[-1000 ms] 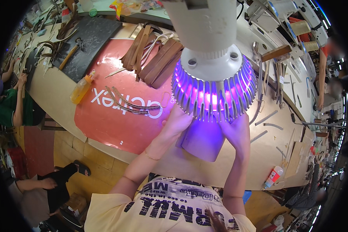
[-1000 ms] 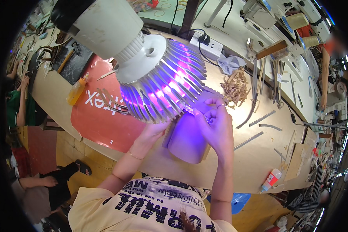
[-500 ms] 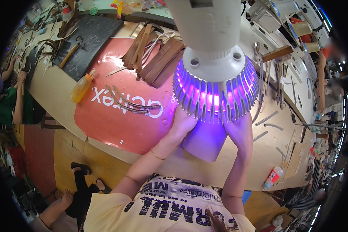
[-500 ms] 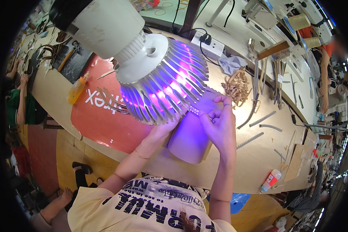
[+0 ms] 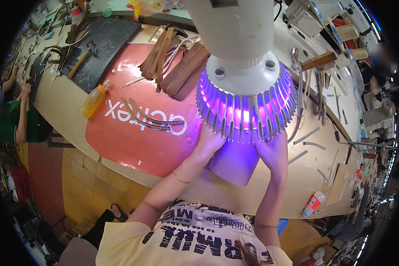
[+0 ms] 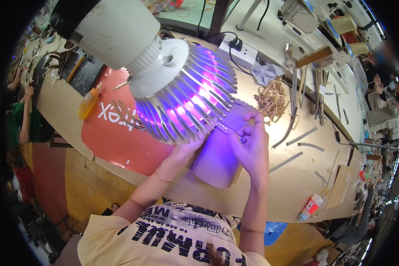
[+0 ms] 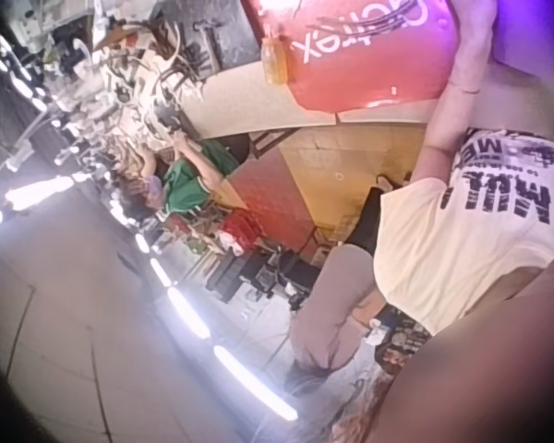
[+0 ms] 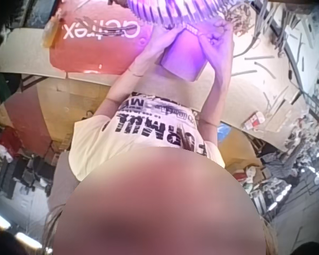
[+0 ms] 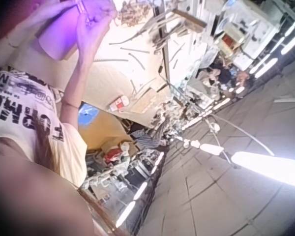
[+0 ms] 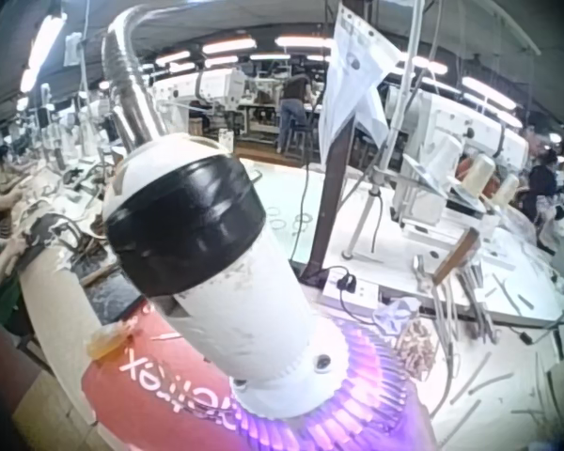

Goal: The person wraps silver braided cords around a cylindrical cardboard form under a UV lamp. They repeatedly pick up cords, wrap them around the form, and place them on the table, while another person handles similar cords nearby.

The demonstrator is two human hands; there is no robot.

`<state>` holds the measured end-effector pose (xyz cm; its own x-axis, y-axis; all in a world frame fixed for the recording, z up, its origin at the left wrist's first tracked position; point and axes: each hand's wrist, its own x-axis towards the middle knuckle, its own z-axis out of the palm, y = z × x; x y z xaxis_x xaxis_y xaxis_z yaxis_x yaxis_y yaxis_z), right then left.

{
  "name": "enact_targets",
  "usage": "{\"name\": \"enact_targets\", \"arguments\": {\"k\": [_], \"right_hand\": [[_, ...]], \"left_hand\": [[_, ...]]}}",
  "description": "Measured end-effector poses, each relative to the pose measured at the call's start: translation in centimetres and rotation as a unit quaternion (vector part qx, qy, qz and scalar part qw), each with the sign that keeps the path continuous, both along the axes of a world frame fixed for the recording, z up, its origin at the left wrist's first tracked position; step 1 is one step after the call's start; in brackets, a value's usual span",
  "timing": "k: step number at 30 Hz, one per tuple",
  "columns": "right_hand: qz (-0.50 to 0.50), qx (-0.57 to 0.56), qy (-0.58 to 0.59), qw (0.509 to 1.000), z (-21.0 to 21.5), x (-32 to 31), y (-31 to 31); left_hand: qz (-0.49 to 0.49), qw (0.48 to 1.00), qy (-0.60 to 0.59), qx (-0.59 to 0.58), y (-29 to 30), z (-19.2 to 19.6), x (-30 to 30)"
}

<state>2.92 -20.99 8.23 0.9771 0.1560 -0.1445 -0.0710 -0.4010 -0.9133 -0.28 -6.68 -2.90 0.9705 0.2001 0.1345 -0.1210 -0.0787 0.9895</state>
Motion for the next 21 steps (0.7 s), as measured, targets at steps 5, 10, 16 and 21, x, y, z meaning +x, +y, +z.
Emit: {"name": "enact_targets", "arguments": {"k": [5,10,16,21], "right_hand": [[0.008,0.023,-0.003,1.0,-0.5,0.1,-0.4],[-0.001,0.031,-0.004,1.0,-0.8,0.1,-0.3],[0.015,-0.044,0.0,0.999,-0.2,0.3,-0.7],[0.049,-0.064,-0.01,0.997,0.5,0.1,-1.3]], "left_hand": [[0.028,0.995,0.027,-0.095,-0.4,-0.3,0.6],[0.07,0.991,0.096,0.062,-0.5,1.1,-0.2],[-0.024,0.994,-0.012,0.11,-0.5,4.7,-2.8],[-0.041,0.986,-0.081,0.138,-0.8,4.8,-2.7]]}}
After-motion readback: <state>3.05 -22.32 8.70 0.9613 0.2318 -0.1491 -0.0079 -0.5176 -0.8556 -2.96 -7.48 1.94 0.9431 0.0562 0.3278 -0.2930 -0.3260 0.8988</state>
